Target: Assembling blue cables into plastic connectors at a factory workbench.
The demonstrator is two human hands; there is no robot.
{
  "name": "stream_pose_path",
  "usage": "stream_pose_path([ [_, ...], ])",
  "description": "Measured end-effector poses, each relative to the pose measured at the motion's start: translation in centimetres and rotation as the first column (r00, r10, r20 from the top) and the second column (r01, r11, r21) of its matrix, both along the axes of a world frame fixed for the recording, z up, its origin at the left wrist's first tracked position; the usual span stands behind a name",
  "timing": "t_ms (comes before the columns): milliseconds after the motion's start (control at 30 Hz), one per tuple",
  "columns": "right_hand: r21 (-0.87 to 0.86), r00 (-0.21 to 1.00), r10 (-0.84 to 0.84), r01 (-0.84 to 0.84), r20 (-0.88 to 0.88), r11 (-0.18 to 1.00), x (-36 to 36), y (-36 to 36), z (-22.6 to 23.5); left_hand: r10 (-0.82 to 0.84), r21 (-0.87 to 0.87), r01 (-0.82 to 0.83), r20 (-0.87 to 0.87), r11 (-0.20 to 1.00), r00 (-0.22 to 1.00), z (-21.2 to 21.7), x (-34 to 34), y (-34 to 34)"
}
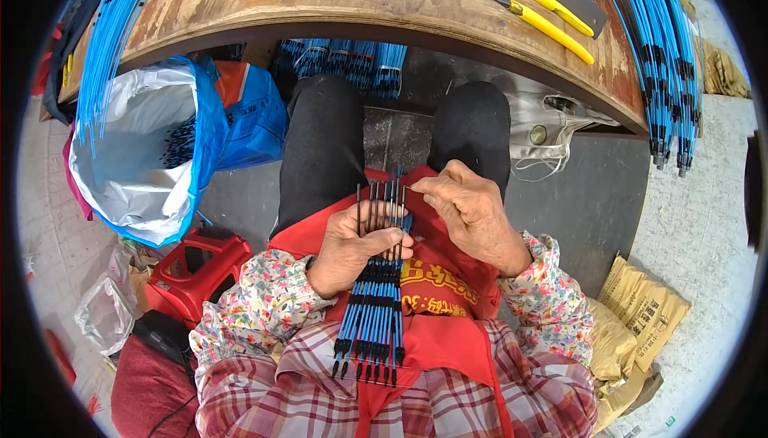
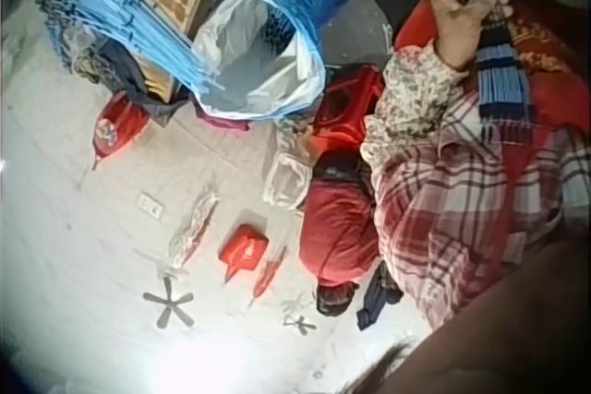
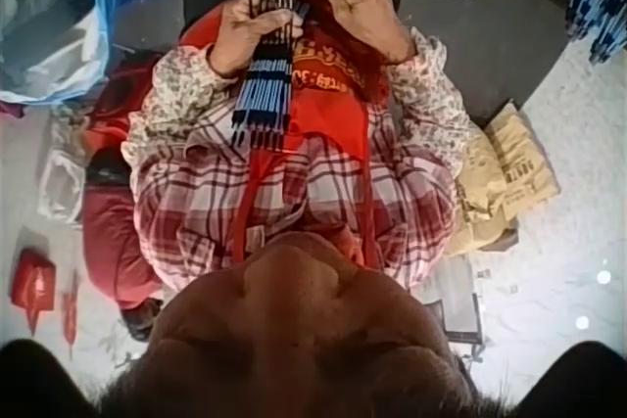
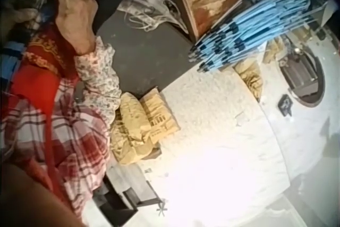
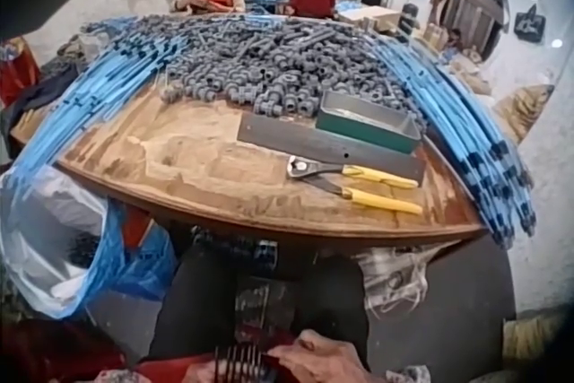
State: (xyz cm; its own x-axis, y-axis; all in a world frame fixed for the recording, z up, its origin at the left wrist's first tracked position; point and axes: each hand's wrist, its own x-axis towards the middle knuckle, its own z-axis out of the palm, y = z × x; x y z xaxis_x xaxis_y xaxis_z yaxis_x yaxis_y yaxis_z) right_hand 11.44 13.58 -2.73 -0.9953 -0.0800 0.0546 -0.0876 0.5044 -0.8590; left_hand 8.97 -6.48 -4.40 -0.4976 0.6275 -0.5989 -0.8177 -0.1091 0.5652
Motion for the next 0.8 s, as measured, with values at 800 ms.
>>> stream_pose_path([
  [800, -0.052, 0.999, -0.045, 0.044, -0.009, 0.998, 1.0, 0.4, -0.1, -0.059, 0.011, 0.06, -0.117, 0.998, 0.991, -0.3, 0.0, 0.1],
])
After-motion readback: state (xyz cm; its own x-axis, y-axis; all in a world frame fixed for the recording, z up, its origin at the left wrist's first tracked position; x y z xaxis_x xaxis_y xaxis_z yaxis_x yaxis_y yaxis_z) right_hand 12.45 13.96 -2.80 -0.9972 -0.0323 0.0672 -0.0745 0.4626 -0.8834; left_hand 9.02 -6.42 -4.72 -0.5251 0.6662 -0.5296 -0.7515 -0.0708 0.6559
